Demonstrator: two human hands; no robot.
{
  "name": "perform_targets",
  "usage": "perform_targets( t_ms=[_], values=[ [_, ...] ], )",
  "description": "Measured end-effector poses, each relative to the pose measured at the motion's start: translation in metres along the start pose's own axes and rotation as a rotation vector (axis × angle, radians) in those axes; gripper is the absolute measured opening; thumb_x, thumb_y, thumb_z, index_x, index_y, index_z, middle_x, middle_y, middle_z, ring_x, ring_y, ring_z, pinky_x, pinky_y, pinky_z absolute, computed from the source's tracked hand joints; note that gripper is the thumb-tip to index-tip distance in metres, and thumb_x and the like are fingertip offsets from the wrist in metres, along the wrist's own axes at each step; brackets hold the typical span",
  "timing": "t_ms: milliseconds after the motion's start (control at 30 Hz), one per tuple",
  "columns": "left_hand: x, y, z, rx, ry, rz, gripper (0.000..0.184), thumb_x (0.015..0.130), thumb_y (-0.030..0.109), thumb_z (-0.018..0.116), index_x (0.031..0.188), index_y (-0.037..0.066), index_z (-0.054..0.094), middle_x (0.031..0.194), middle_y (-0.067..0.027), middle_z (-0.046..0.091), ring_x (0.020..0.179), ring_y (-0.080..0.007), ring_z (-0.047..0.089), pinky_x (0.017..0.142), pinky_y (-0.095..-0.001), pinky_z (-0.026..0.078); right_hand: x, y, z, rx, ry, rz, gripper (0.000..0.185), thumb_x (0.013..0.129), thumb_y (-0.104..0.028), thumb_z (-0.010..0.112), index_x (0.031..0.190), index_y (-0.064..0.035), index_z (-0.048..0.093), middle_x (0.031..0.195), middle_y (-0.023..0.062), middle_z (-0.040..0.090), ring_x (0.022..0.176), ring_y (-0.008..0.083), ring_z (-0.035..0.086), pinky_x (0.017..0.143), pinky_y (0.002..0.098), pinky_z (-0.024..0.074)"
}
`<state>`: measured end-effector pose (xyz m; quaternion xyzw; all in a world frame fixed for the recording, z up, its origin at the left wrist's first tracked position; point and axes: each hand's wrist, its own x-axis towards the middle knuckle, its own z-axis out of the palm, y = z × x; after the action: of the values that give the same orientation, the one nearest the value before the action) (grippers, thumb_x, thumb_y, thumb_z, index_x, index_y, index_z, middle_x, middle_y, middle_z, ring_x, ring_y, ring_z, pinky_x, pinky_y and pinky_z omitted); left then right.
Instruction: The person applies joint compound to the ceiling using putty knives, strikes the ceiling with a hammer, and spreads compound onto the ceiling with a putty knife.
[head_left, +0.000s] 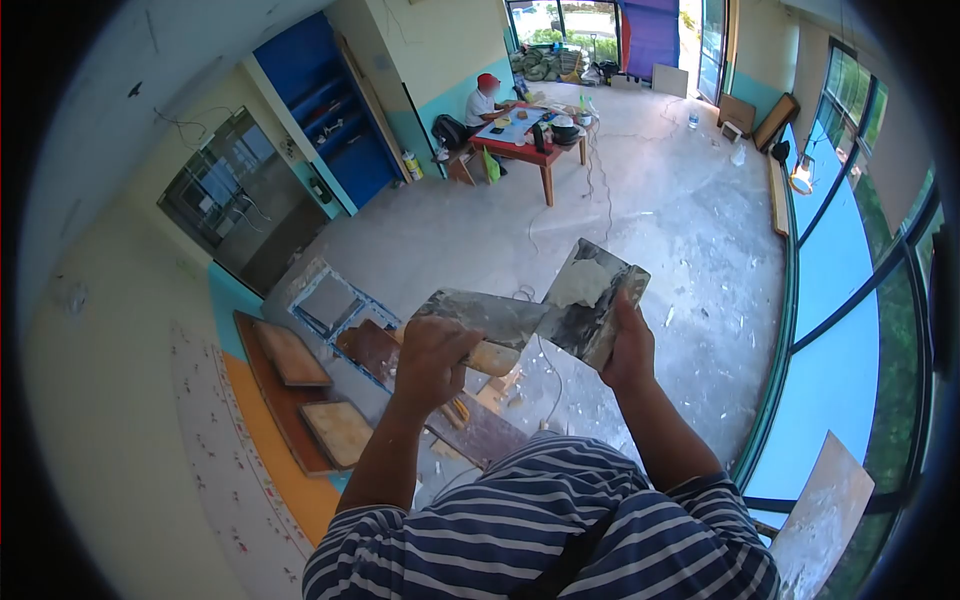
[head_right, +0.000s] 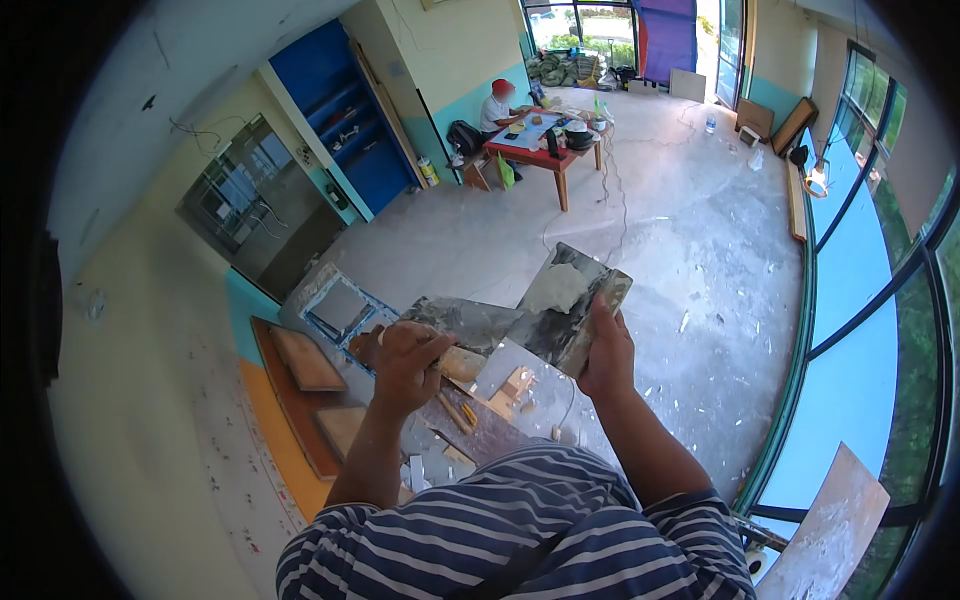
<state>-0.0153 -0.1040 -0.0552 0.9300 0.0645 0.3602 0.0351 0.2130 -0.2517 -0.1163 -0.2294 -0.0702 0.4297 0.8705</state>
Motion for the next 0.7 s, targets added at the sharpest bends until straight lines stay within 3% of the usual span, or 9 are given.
perform_targets(
  t_ms=[300, 700],
  values=[
    [0.002, 0.011, 0.013, 0.010, 0.027, 0.022, 0.045, 0.060, -0.001, 0.066, 0.103, 0.012, 0.067, 0.091, -0.0062, 0.058, 0.087, -0.0249, 0.057, 0.080, -0.0404, 0.041, -0.009, -0.001, 0.011, -0.051, 0.098, -0.061, 0.034, 0.098, -0.025, 0.052, 0.126, -0.0070, 0.044, 0.114, 0.0099, 0.058, 0.097, 0.0235, 0.063, 0.082, 0.0411, 0.0564],
    [0.012, 0.011, 0.016, -0.012, 0.027, -0.056, 0.046, 0.060, -0.003, 0.064, 0.104, 0.010, 0.067, 0.089, -0.0077, 0.059, 0.087, -0.0262, 0.057, 0.079, -0.0411, 0.042, -0.002, 0.005, -0.012, -0.119, -0.001, -0.125, 0.038, 0.099, -0.024, 0.050, 0.133, -0.0080, 0.042, 0.124, 0.0089, 0.055, 0.110, 0.0237, 0.058, 0.092, 0.0420, 0.0507]
  ],
)
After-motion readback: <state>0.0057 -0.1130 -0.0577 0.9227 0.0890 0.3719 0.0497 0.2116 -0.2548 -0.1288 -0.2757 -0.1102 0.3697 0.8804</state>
